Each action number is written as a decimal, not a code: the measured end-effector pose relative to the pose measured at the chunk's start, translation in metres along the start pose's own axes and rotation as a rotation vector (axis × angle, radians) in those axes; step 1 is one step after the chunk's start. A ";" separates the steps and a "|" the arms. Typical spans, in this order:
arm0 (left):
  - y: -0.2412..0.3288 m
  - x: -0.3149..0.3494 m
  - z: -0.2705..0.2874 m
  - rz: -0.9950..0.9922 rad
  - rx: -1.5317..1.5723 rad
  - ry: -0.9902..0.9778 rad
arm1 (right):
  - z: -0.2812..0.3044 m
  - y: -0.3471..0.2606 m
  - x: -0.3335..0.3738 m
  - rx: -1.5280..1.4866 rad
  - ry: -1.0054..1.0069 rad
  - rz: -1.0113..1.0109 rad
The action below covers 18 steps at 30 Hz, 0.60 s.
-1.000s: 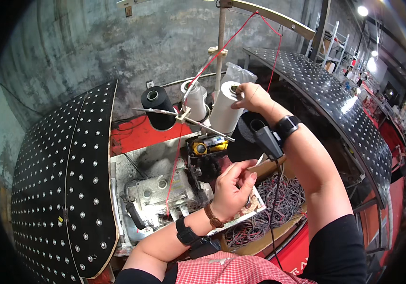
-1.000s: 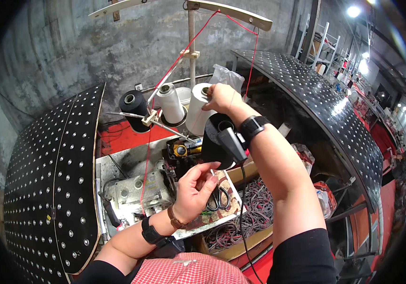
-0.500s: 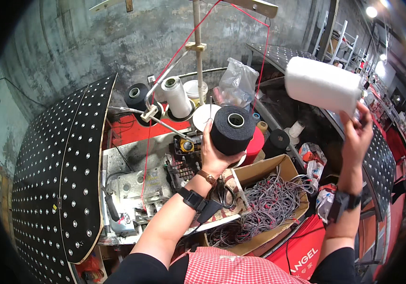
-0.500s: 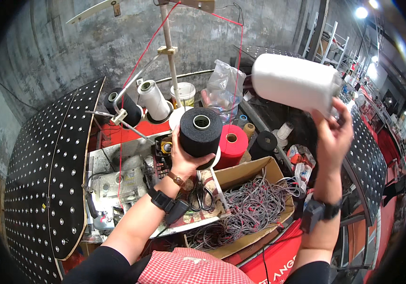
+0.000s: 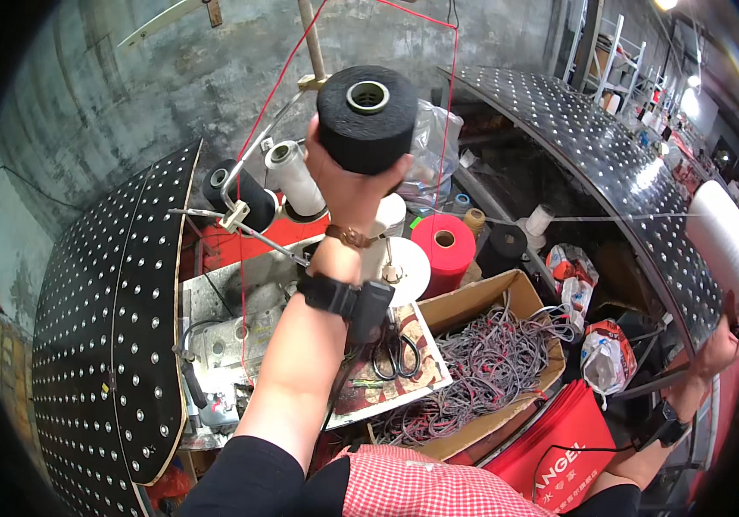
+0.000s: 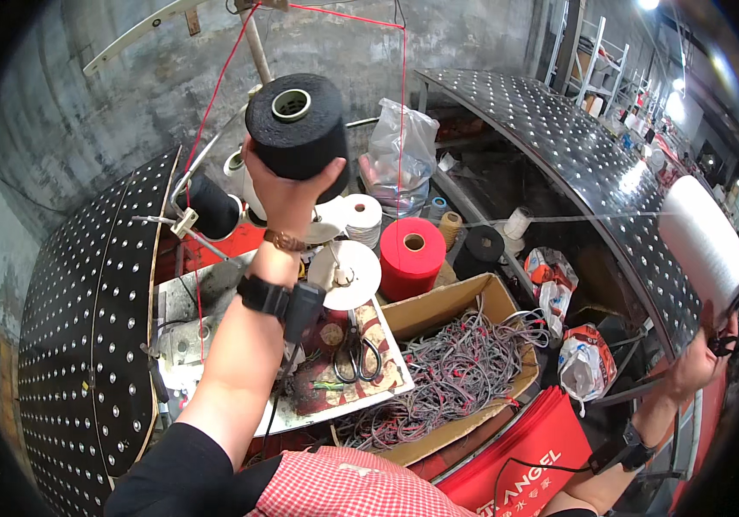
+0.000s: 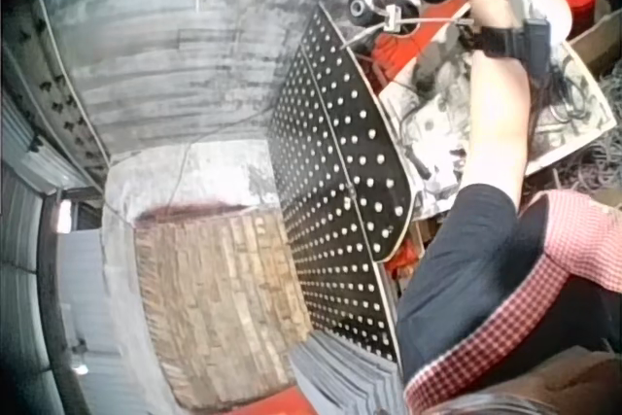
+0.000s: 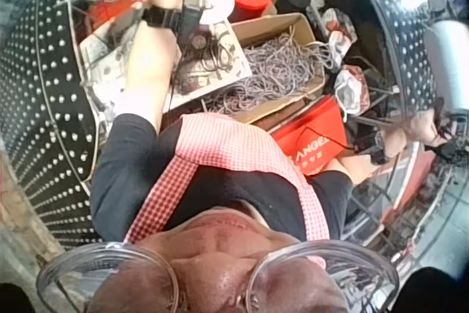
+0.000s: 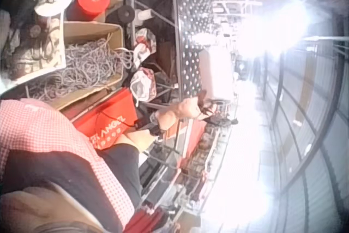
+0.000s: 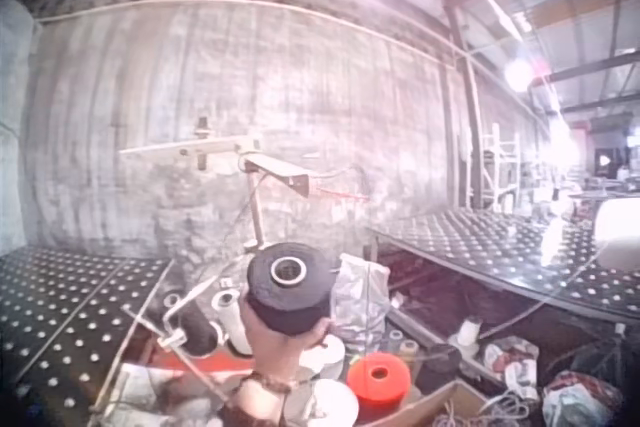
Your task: The recorder threads an industrial overlock sewing machine and prepares various spools of thread and yarn in a manufacturing facility.
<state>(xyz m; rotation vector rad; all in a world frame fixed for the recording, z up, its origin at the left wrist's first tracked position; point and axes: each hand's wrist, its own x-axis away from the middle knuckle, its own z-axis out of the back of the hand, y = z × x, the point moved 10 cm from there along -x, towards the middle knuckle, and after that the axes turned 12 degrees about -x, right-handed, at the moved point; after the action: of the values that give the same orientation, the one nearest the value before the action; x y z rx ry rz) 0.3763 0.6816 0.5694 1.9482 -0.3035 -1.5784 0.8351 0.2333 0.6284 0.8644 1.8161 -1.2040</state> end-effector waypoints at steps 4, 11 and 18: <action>-0.044 0.005 -0.001 0.039 -0.215 0.045 | 0.019 -0.038 -0.010 0.300 -0.104 0.202; -0.087 0.055 0.010 0.245 -0.454 -0.060 | -0.033 -0.047 0.031 -0.135 -0.374 -0.083; 0.094 0.074 -0.054 -0.134 0.373 -0.424 | -0.133 -0.096 0.069 -0.300 -0.655 -0.104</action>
<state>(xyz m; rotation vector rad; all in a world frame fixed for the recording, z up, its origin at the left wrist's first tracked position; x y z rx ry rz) 0.4652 0.5845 0.5699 1.9109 -0.6951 -2.1481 0.6896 0.3359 0.6411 0.1673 1.4492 -1.0729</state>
